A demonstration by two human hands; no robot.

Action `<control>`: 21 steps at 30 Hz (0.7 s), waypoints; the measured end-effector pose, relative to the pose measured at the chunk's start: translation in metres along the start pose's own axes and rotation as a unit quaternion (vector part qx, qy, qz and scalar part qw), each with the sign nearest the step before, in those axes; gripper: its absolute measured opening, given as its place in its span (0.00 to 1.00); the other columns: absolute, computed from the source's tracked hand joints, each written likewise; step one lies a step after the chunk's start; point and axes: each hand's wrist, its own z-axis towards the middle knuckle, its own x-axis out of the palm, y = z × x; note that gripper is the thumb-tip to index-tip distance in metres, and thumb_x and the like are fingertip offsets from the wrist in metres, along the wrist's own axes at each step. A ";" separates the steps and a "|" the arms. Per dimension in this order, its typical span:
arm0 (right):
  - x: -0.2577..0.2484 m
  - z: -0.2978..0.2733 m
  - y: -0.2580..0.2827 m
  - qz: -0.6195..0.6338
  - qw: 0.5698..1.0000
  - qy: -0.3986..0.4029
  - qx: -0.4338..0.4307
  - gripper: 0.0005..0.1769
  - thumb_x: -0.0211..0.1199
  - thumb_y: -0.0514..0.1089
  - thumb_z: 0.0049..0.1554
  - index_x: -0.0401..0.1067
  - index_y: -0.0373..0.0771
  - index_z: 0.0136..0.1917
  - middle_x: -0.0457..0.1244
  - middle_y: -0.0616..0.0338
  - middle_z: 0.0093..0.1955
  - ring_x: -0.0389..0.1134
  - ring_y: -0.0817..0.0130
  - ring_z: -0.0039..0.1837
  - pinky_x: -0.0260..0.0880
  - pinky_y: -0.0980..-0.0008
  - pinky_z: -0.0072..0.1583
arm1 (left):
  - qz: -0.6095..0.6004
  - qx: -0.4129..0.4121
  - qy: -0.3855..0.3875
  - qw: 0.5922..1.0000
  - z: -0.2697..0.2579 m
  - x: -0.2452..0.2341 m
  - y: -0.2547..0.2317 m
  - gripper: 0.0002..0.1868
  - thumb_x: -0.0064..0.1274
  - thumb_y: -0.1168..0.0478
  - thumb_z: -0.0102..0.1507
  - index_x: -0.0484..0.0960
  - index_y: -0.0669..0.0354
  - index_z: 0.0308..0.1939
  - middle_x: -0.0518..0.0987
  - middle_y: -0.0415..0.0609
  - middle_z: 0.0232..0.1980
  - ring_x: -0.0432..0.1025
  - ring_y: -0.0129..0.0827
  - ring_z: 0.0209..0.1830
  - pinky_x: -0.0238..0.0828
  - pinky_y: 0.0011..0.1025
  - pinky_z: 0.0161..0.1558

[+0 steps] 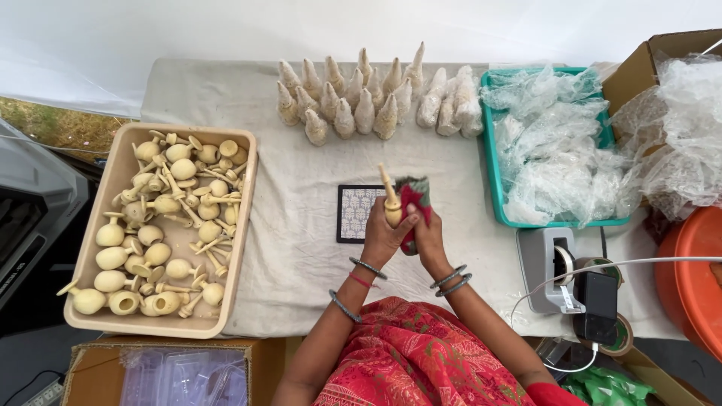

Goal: Cleaning wooden ornaments with a cloth and wrapping them in plastic for packaging.

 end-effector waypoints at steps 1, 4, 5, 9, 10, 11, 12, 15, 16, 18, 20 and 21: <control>0.003 0.000 0.014 0.001 1.000 0.000 -0.001 0.20 0.59 0.52 0.68 0.74 0.34 0.62 0.68 0.52 0.52 0.68 0.71 0.50 0.72 0.67 0.52 | 0.001 0.001 0.000 1.000 0.003 0.000 0.003 0.37 0.62 0.35 0.56 0.71 0.63 0.51 0.75 0.49 0.42 0.74 0.39 0.40 0.74 0.36 0.43; 0.008 -0.002 0.052 0.264 0.952 0.088 0.128 0.24 0.53 0.55 0.65 0.70 0.36 0.64 0.68 0.53 0.57 0.72 0.66 0.54 0.74 0.66 0.55 | 0.111 0.147 -0.035 0.982 0.016 -0.007 0.007 0.37 0.67 0.36 0.56 0.74 0.62 0.52 0.74 0.51 0.50 0.67 0.42 0.54 0.66 0.39 0.58; 0.006 -0.005 0.062 0.288 0.934 0.128 0.171 0.24 0.53 0.57 0.64 0.69 0.38 0.64 0.68 0.54 0.56 0.72 0.65 0.53 0.75 0.63 0.53 | 0.106 0.174 -0.018 0.979 0.021 -0.014 0.006 0.34 0.67 0.39 0.57 0.76 0.61 0.53 0.71 0.53 0.56 0.63 0.44 0.60 0.62 0.40 0.63; 0.012 -0.023 0.084 0.299 0.921 0.157 0.192 0.27 0.54 0.56 0.62 0.65 0.37 0.67 0.68 0.55 0.58 0.73 0.67 0.57 0.78 0.64 0.57 | 0.002 0.192 0.072 0.979 0.028 -0.031 0.019 0.30 0.65 0.40 0.60 0.79 0.58 0.54 0.64 0.54 0.66 0.57 0.43 0.70 0.56 0.41 0.71; 0.014 -0.024 0.084 0.299 0.921 0.158 0.192 0.27 0.54 0.56 0.62 0.65 0.37 0.67 0.68 0.55 0.58 0.73 0.67 0.57 0.78 0.64 0.57 | 0.002 0.193 0.072 0.979 0.025 -0.029 0.021 0.30 0.65 0.40 0.60 0.79 0.58 0.54 0.64 0.54 0.66 0.57 0.43 0.70 0.56 0.41 0.71; 0.015 -0.026 0.084 0.260 0.951 0.121 0.118 0.25 0.58 0.53 0.62 0.66 0.36 0.66 0.68 0.55 0.57 0.73 0.68 0.56 0.78 0.65 0.55 | 0.015 0.198 0.054 0.979 0.023 -0.027 0.023 0.31 0.63 0.39 0.62 0.78 0.59 0.56 0.65 0.54 0.65 0.58 0.44 0.69 0.56 0.42 0.71; 0.016 -0.029 0.084 0.219 0.971 0.081 0.044 0.24 0.61 0.50 0.62 0.67 0.35 0.65 0.68 0.55 0.56 0.73 0.68 0.54 0.77 0.66 0.53 | 0.029 0.202 0.038 0.978 0.019 -0.025 0.024 0.32 0.61 0.39 0.63 0.77 0.61 0.58 0.66 0.54 0.64 0.59 0.44 0.69 0.57 0.43 0.71; 0.014 -0.029 0.068 0.067 0.988 0.020 -0.135 0.20 0.65 0.44 0.61 0.70 0.32 0.64 0.69 0.55 0.56 0.71 0.73 0.55 0.75 0.73 0.55 | 0.155 0.085 0.002 0.984 0.005 -0.011 0.021 0.33 0.62 0.39 0.62 0.75 0.62 0.57 0.69 0.52 0.57 0.65 0.43 0.60 0.68 0.40 0.62; 0.013 -0.025 0.066 0.069 0.988 0.018 -0.135 0.20 0.65 0.44 0.61 0.70 0.32 0.64 0.69 0.55 0.56 0.71 0.73 0.55 0.75 0.73 0.55 | 0.156 0.085 0.004 0.984 0.003 -0.012 0.014 0.33 0.62 0.39 0.62 0.75 0.62 0.57 0.69 0.52 0.57 0.65 0.43 0.60 0.68 0.40 0.62; 0.008 -0.019 0.059 0.094 0.992 -0.005 -0.082 0.15 0.65 0.40 0.62 0.75 0.30 0.59 0.71 0.54 0.52 0.71 0.73 0.50 0.74 0.73 0.52 | 0.036 0.076 0.011 0.996 -0.004 -0.013 0.001 0.33 0.64 0.41 0.61 0.74 0.64 0.55 0.72 0.52 0.53 0.73 0.39 0.51 0.74 0.35 0.52; 0.001 -0.010 0.050 0.131 0.991 -0.009 -0.031 0.14 0.65 0.39 0.62 0.75 0.28 0.58 0.70 0.53 0.50 0.70 0.71 0.49 0.73 0.72 0.50 | 0.024 0.087 0.042 0.995 -0.003 -0.022 -0.010 0.30 0.66 0.45 0.61 0.74 0.65 0.53 0.73 0.51 0.51 0.74 0.37 0.50 0.75 0.33 0.51; -0.002 -0.003 0.046 0.168 0.986 -0.009 0.017 0.13 0.65 0.38 0.63 0.74 0.27 0.57 0.70 0.52 0.49 0.70 0.68 0.47 0.72 0.70 0.48 | 0.011 0.100 0.069 0.992 0.000 -0.027 -0.017 0.28 0.68 0.48 0.61 0.75 0.65 0.52 0.74 0.50 0.50 0.74 0.35 0.48 0.76 0.30 0.49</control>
